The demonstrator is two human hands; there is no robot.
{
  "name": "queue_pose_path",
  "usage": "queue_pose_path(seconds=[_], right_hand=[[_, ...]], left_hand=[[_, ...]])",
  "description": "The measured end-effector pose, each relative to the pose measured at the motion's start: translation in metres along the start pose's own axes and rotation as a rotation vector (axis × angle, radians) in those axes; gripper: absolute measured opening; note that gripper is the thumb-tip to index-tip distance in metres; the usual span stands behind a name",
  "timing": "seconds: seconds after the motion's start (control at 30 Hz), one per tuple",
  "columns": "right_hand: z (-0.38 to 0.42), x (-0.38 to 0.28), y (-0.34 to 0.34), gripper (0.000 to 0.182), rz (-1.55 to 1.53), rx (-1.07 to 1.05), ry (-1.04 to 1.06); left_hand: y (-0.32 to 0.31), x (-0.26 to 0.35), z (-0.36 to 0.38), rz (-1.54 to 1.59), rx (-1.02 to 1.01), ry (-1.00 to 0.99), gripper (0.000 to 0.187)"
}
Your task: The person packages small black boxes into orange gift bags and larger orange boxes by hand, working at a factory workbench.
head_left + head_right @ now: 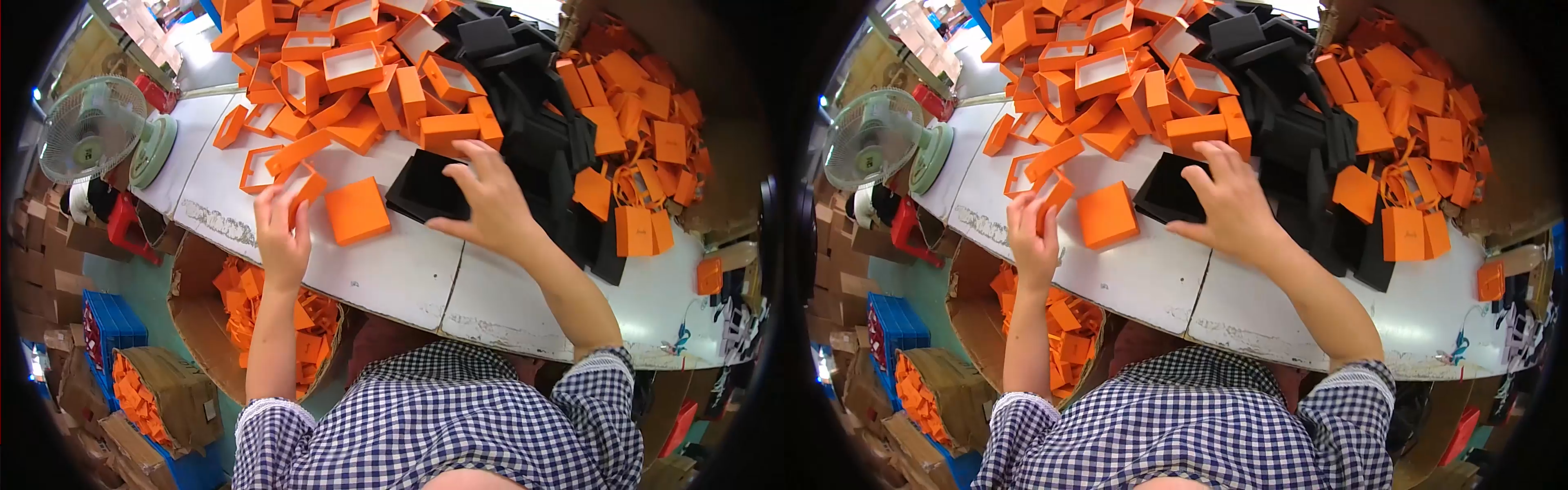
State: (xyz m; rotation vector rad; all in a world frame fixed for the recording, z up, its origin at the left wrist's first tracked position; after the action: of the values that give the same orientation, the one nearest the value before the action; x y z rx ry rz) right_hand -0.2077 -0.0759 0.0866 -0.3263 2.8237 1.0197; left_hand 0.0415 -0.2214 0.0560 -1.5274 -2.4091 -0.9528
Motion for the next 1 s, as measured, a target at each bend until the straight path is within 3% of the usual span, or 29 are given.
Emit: queue_pose_path(seconds=[0.1, 0.17, 0.23, 0.27, 0.37, 0.43, 0.47, 0.53, 0.57, 0.67, 0.73, 0.87, 0.9, 0.93, 1.0], right_hand=[[0.019, 0.037, -0.065, 0.064, -0.066, -0.469, -0.267], [0.022, 0.049, -0.067, 0.064, -0.14, -0.411, -0.287], [0.023, 0.049, -0.048, 0.062, -0.268, -0.286, -0.324], [0.022, 0.046, -0.029, 0.062, -0.289, -0.195, -0.291], [0.049, 0.021, 0.026, 0.062, -0.415, -0.152, -0.201], [0.084, -0.003, 0.044, 0.062, -0.42, -0.21, -0.169], [0.101, -0.013, 0.046, 0.062, -0.379, -0.223, -0.156], [0.118, -0.042, 0.05, 0.063, -0.369, -0.259, -0.101], [0.123, -0.052, 0.049, 0.063, -0.346, -0.255, -0.085], [0.149, -0.056, 0.046, 0.068, -0.327, -0.275, -0.136], [0.164, -0.063, 0.042, 0.075, -0.079, -0.316, -0.05], [0.172, -0.072, 0.031, 0.084, 0.044, -0.331, -0.201], [0.169, -0.075, 0.031, 0.085, -0.034, -0.332, -0.207], [0.166, -0.075, 0.035, 0.087, -0.113, -0.331, -0.206], [0.16, -0.044, 0.074, 0.08, 0.025, -0.188, -0.232]], left_hand=[[0.042, 0.052, 0.022, 0.07, 0.063, -0.145, 0.017], [0.047, 0.1, 0.048, 0.191, -0.071, -0.274, 0.013], [0.025, 0.115, 0.082, 0.362, -0.357, -0.04, 0.01], [0.02, 0.133, 0.085, 0.326, -0.345, -0.236, 0.012], [-0.019, 0.119, 0.114, 0.376, -0.477, -0.154, 0.013], [-0.035, 0.116, 0.124, 0.578, -0.564, -0.109, 0.04], [-0.04, 0.122, 0.127, 0.592, -0.572, -0.108, 0.04], [-0.051, 0.131, 0.126, 0.659, -0.6, 0.1, 0.086], [-0.057, 0.138, 0.132, 0.66, -0.645, 0.043, 0.123], [-0.065, 0.154, 0.143, 0.717, -0.595, 0.05, 0.128], [-0.068, 0.156, 0.146, 0.731, -0.559, 0.029, 0.13], [-0.067, 0.162, 0.145, 0.677, -0.477, -0.108, 0.133], [-0.067, 0.166, 0.148, 0.629, -0.458, -0.175, 0.126], [-0.065, 0.171, 0.149, 0.555, -0.521, -0.162, 0.104], [-0.06, 0.195, 0.148, 0.345, -0.582, -0.467, 0.078]])
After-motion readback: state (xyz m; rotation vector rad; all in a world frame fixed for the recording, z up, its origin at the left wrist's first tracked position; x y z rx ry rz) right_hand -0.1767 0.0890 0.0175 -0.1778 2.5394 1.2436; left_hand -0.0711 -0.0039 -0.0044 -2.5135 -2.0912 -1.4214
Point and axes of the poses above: each hand's wrist, its own z-axis away from the middle knuckle, its own y-axis out of the back of the hand, x = y × z, the point moved 9 cm from there along -z, towards the middle knuckle, and after that the axes turned 15 degrees about x, right-handed, at the moved point
